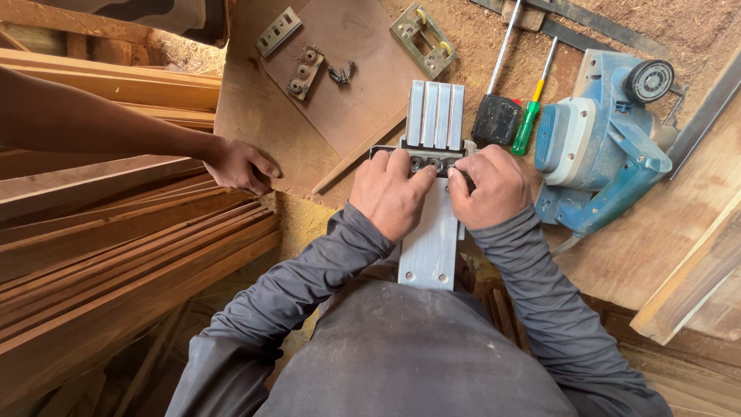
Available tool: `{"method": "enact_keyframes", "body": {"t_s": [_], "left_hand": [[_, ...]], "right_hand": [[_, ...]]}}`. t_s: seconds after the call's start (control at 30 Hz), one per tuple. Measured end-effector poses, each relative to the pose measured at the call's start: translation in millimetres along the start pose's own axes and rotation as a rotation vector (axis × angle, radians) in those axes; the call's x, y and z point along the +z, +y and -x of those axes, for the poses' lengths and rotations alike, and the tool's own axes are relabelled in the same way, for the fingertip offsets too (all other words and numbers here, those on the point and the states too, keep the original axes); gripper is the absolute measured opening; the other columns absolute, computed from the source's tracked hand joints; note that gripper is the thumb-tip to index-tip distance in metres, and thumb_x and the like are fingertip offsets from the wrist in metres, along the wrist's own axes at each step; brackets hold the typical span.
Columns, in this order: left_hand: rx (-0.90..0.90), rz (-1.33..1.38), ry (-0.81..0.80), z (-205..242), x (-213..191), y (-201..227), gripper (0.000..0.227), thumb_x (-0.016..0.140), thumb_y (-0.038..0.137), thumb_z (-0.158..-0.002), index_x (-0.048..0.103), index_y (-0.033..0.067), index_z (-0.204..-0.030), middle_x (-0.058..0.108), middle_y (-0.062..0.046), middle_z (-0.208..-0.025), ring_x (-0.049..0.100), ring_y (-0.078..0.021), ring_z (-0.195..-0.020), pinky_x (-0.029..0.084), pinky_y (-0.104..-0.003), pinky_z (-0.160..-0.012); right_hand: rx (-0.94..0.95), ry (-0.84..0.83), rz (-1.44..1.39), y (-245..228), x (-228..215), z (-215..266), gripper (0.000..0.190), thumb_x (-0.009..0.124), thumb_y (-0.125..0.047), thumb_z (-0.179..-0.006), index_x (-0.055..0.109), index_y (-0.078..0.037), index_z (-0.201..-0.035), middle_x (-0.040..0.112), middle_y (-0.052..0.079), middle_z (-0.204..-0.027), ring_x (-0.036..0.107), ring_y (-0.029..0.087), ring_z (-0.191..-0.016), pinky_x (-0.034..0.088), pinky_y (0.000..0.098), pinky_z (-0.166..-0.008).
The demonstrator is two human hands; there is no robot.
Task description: The person assembles and tunes a hand-held electric wood planer by installing a metal blade and tightening several screws with a screwdriver while another person assists by holding the machine and components.
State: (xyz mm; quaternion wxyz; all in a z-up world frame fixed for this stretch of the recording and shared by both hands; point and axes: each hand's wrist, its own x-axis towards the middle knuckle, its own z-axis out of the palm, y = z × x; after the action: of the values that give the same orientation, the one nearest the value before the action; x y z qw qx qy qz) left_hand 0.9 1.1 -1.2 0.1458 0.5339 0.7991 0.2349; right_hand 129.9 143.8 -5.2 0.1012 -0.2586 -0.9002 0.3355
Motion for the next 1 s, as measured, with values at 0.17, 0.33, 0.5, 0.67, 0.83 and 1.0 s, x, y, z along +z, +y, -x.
{"method": "enact_keyframes", "body": {"t_s": [0.17, 0.33, 0.5, 0.67, 0.83, 1.0], "left_hand": [[-0.006, 0.005, -0.003, 0.2, 0.3, 0.1, 0.026, 0.068, 0.013, -0.082, 0.072, 0.0167, -0.107, 0.056, -0.01, -0.091, 0.056, -0.0307, -0.087, 0.044, -0.044, -0.07], [-0.005, -0.006, -0.014, 0.1, 1.0, 0.1, 0.026, 0.068, 0.012, -0.082, 0.073, 0.0164, -0.108, 0.057, -0.01, -0.092, 0.056, -0.0302, -0.086, 0.044, -0.043, -0.069], [-0.007, -0.014, -0.019, -0.7, 1.0, -0.5, 0.028, 0.068, 0.012, -0.082, 0.073, 0.0164, -0.109, 0.056, -0.009, -0.091, 0.056, -0.03, -0.086, 0.044, -0.043, -0.07], [-0.01, -0.012, -0.023, 0.1, 1.4, -0.3, 0.028, 0.069, 0.012, -0.081, 0.073, 0.0172, -0.108, 0.056, -0.01, -0.091, 0.056, -0.0304, -0.087, 0.044, -0.043, -0.07], [-0.01, -0.012, -0.022, -0.1, 1.1, -0.5, 0.028, 0.069, 0.012, -0.081, 0.073, 0.0172, -0.108, 0.056, -0.01, -0.091, 0.056, -0.0306, -0.086, 0.044, -0.043, -0.07], [-0.003, -0.006, -0.01, 0.1, 0.8, -1.3, 0.029, 0.068, 0.012, -0.081, 0.073, 0.017, -0.109, 0.056, -0.01, -0.091, 0.056, -0.0307, -0.086, 0.044, -0.043, -0.07]], "right_hand": [[-0.018, 0.006, 0.028, 1.6, 1.0, 0.8, 0.015, 0.079, -0.009, -0.082, 0.068, -0.002, -0.09, 0.061, 0.013, -0.089, 0.064, 0.034, -0.084, 0.052, 0.044, -0.076], [0.001, -0.015, 0.041, 5.1, 7.1, 0.0, 0.012, 0.078, -0.01, -0.084, 0.068, -0.005, -0.085, 0.062, 0.011, -0.087, 0.065, 0.032, -0.082, 0.052, 0.0438, -0.074], [0.1, -0.067, 0.083, 4.8, 6.9, -1.2, 0.025, 0.085, -0.019, -0.085, 0.065, -0.006, -0.077, 0.06, 0.011, -0.08, 0.063, 0.032, -0.075, 0.05, 0.0451, -0.068], [0.026, 0.005, 0.039, 1.1, 4.1, -0.1, 0.016, 0.078, -0.012, -0.081, 0.067, -0.003, -0.087, 0.06, 0.013, -0.087, 0.064, 0.033, -0.08, 0.051, 0.0443, -0.07], [0.066, -0.044, 0.075, 1.7, 5.9, -2.7, 0.021, 0.083, -0.016, -0.085, 0.064, -0.006, -0.08, 0.06, 0.011, -0.082, 0.063, 0.033, -0.079, 0.05, 0.0454, -0.071], [0.067, -0.021, 0.032, 0.9, 4.2, -0.5, 0.021, 0.081, -0.015, -0.079, 0.066, -0.002, -0.086, 0.059, 0.014, -0.084, 0.062, 0.034, -0.076, 0.05, 0.0453, -0.067]]}}
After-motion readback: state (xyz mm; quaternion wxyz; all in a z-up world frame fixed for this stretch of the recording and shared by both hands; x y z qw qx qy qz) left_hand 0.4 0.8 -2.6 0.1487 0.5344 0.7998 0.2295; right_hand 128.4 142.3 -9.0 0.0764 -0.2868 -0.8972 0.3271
